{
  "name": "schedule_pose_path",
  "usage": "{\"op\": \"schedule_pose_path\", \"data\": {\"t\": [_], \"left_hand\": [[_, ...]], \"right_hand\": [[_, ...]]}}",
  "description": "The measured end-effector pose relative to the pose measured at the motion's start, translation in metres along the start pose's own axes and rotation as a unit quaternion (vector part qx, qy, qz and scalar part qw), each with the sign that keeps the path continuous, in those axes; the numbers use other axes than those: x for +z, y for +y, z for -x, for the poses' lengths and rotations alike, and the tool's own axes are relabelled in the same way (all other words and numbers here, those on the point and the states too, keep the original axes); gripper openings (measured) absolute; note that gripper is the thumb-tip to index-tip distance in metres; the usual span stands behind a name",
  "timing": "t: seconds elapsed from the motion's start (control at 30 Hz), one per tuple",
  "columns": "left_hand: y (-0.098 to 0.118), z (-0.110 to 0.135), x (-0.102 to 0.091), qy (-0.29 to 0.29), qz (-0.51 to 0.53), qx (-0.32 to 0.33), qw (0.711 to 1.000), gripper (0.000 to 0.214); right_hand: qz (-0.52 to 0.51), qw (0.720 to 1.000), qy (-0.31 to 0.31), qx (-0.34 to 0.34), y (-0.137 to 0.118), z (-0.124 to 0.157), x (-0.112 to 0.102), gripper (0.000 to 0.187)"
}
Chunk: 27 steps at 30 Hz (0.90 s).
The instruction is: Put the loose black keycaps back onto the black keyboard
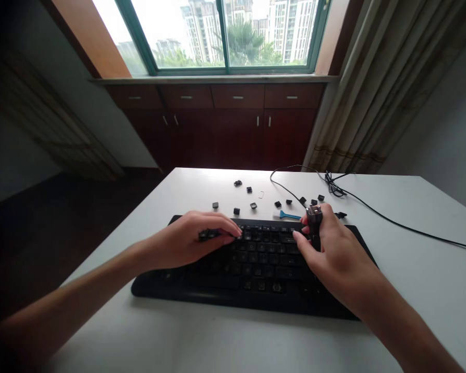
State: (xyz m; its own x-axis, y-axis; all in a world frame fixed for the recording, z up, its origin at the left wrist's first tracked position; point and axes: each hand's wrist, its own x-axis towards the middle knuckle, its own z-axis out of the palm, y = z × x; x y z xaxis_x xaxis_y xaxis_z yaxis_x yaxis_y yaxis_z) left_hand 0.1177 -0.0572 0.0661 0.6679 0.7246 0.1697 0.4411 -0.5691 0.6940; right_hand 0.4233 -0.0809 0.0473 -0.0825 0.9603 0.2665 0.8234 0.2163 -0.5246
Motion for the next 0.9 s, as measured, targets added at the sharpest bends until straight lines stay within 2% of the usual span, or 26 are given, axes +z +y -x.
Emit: {"op": "schedule_pose_path", "data": {"t": [0.13, 0.23, 0.47, 0.57, 0.67, 0.73, 0.9], "left_hand": [[-0.006, 0.019, 0.014, 0.061, 0.02, 0.018, 0.998, 0.021], [-0.007, 0.022, 0.019, 0.072, 0.02, 0.027, 0.997, 0.02], [-0.008, 0.026, 0.026, 0.06, -0.026, 0.031, 0.997, 0.019], [-0.009, 0.026, 0.028, 0.063, -0.063, 0.056, 0.994, 0.02], [-0.009, 0.025, 0.029, 0.069, -0.094, 0.072, 0.991, 0.021], [-0.009, 0.025, 0.028, 0.069, -0.097, 0.073, 0.99, 0.022], [-0.008, 0.026, 0.027, 0.065, -0.101, 0.07, 0.99, 0.024]], "right_hand": [[-0.04, 0.996, 0.074, -0.021, -0.007, -0.002, 0.005, 0.032], [-0.078, 0.99, 0.115, -0.023, -0.013, -0.003, 0.007, 0.03], [-0.172, 0.982, 0.075, 0.024, -0.024, -0.001, 0.015, 0.03], [-0.212, 0.976, 0.035, 0.046, -0.027, 0.001, 0.018, 0.032], [-0.239, 0.97, -0.004, 0.045, -0.028, 0.002, 0.017, 0.027], [-0.248, 0.968, -0.002, 0.029, -0.029, 0.003, 0.015, 0.02], [-0.247, 0.967, 0.059, 0.003, -0.032, 0.003, 0.013, 0.008]]}}
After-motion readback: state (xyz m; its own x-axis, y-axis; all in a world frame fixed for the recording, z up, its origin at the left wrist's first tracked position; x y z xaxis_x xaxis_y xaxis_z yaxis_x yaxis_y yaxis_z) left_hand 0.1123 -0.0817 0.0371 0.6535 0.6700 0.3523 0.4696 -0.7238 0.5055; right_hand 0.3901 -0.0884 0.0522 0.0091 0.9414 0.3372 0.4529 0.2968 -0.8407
